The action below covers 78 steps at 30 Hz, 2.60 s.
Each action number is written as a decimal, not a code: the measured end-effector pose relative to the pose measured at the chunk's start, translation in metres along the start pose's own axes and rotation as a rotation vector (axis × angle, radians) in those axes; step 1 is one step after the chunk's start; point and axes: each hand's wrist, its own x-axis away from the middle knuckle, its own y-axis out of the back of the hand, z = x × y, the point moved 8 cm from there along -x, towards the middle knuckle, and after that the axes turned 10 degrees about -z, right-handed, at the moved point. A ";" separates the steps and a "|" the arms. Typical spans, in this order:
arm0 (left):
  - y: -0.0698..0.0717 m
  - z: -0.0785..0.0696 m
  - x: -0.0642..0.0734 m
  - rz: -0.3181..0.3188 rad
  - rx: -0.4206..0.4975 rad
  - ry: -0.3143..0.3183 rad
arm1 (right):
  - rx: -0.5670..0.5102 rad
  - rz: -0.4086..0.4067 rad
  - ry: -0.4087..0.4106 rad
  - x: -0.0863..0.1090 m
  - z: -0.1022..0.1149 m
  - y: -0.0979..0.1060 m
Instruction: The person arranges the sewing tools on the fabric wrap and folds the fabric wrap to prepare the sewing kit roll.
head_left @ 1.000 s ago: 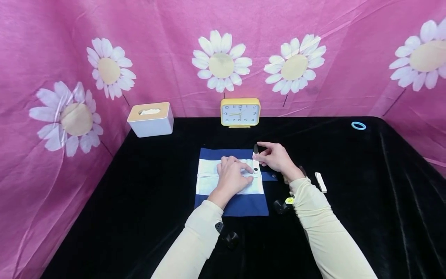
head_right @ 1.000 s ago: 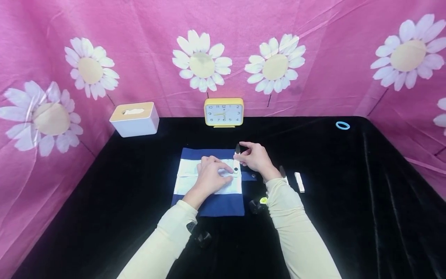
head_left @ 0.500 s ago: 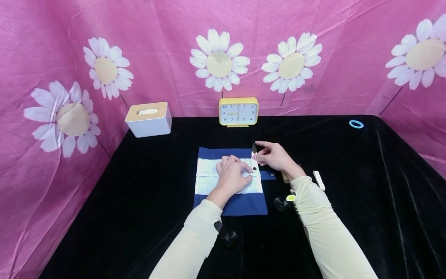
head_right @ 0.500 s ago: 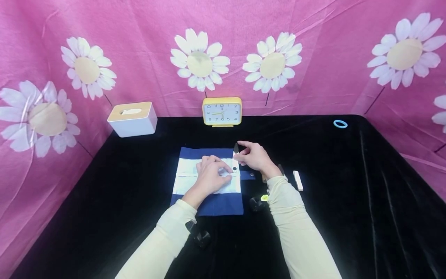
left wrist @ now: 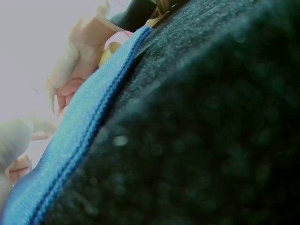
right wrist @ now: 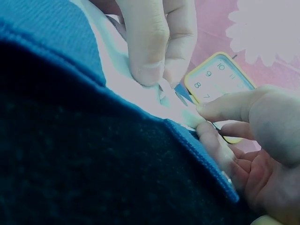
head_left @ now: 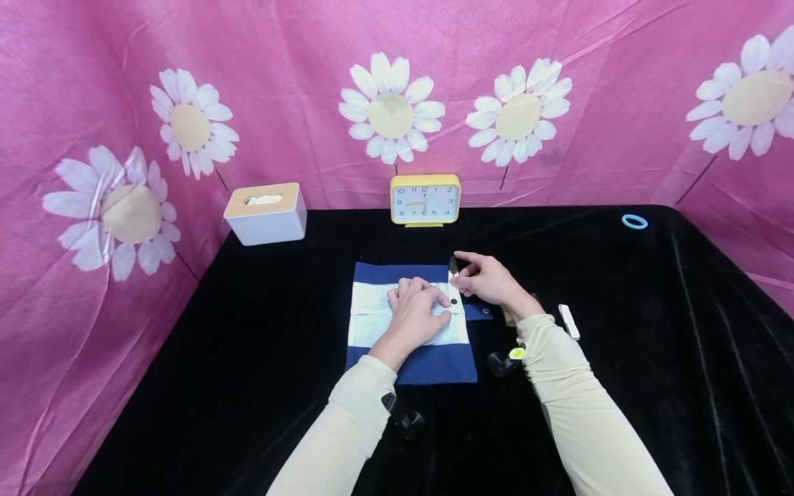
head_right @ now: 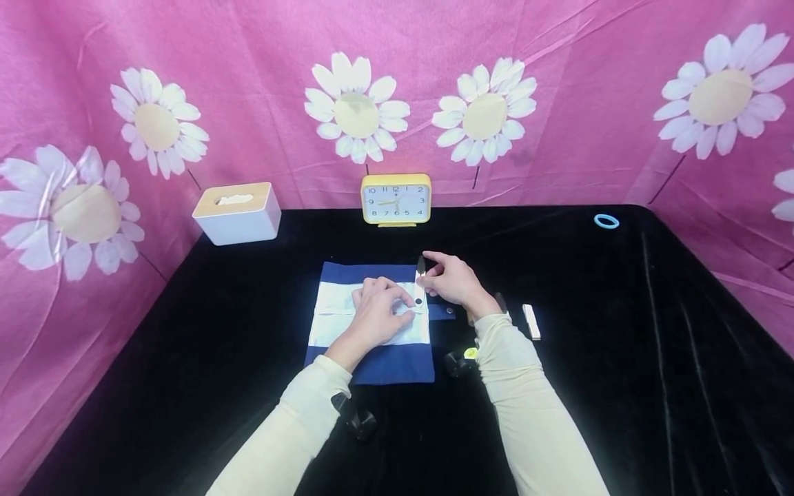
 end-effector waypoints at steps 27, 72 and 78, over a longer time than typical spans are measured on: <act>0.003 0.004 -0.002 0.088 0.000 -0.038 | 0.034 0.077 -0.015 0.002 -0.002 0.002; 0.012 0.014 -0.005 0.202 0.113 -0.077 | 0.075 0.135 0.097 0.007 0.006 0.008; 0.012 0.013 -0.005 0.202 0.113 -0.073 | 0.072 0.152 0.147 0.009 0.010 0.008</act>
